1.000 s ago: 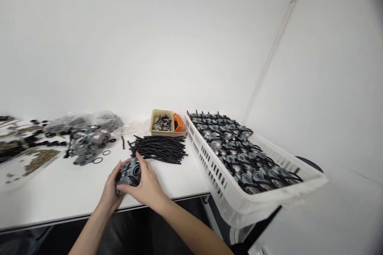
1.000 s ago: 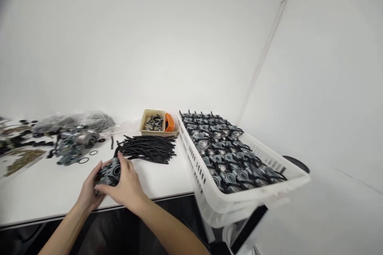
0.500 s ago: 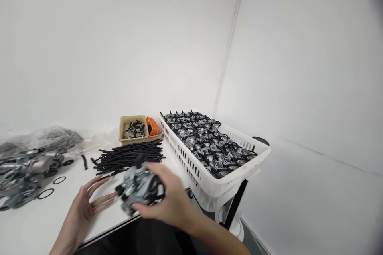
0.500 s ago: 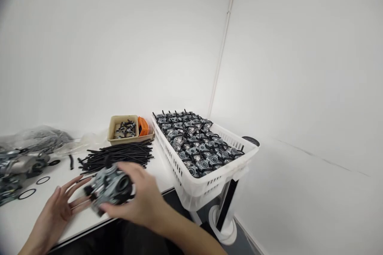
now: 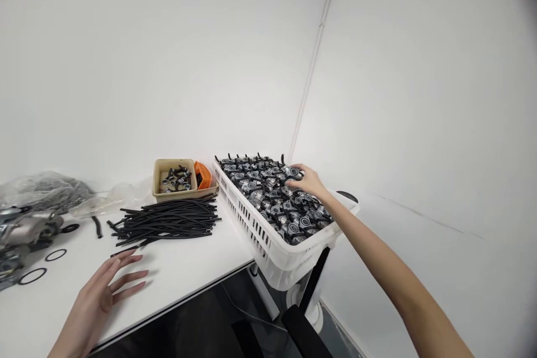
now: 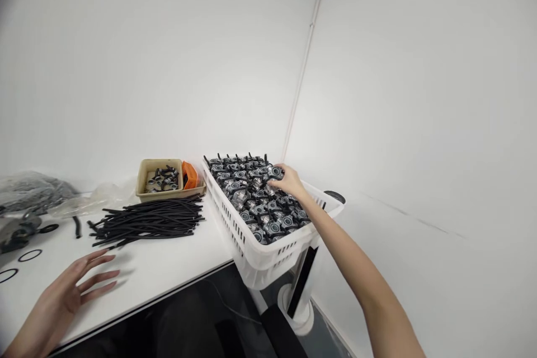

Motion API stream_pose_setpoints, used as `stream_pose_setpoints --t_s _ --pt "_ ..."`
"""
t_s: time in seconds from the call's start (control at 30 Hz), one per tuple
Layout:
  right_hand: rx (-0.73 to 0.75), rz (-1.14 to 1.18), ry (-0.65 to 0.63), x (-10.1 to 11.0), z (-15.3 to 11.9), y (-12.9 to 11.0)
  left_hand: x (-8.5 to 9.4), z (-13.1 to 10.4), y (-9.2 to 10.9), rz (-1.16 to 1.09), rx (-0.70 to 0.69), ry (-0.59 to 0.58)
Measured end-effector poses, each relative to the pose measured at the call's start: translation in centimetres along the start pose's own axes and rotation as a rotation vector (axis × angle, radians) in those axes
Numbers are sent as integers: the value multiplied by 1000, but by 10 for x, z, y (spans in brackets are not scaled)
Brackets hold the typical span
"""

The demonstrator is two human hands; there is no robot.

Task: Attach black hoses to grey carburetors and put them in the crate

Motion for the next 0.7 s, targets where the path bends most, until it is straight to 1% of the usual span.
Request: stream_pose_setpoints --t_s 0.07,0.17,0.23,0.3,0.43,0.6,0.7 --pt "-12 -8 -150 -29 9 15 1 1 -2 4 2 1" --pt "9 -30 -321 -69 14 20 4 5 -7 -3 24 8" --pt "18 -32 -386 -89 17 18 6 7 -10 -7 31 0" --pt "22 -17 -414 -103 20 16 7 7 -10 -1 15 3" --pt "28 26 -422 -117 23 20 7 4 -6 24 -26 12" --pt "33 63 -408 -118 21 27 1 -2 0 61 -37 34" --pt "9 109 -491 -119 17 29 -2 -8 7 59 -75 69"
Point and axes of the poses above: each hand's wrist, its own z-axis towards the middle knuckle, its own x-axis out of the back of the hand, y = z × x, the point moved 8 cm from there along z, towards the middle knuckle, and after that the axes turned 10 degrees about z, right-handed, at the moved point
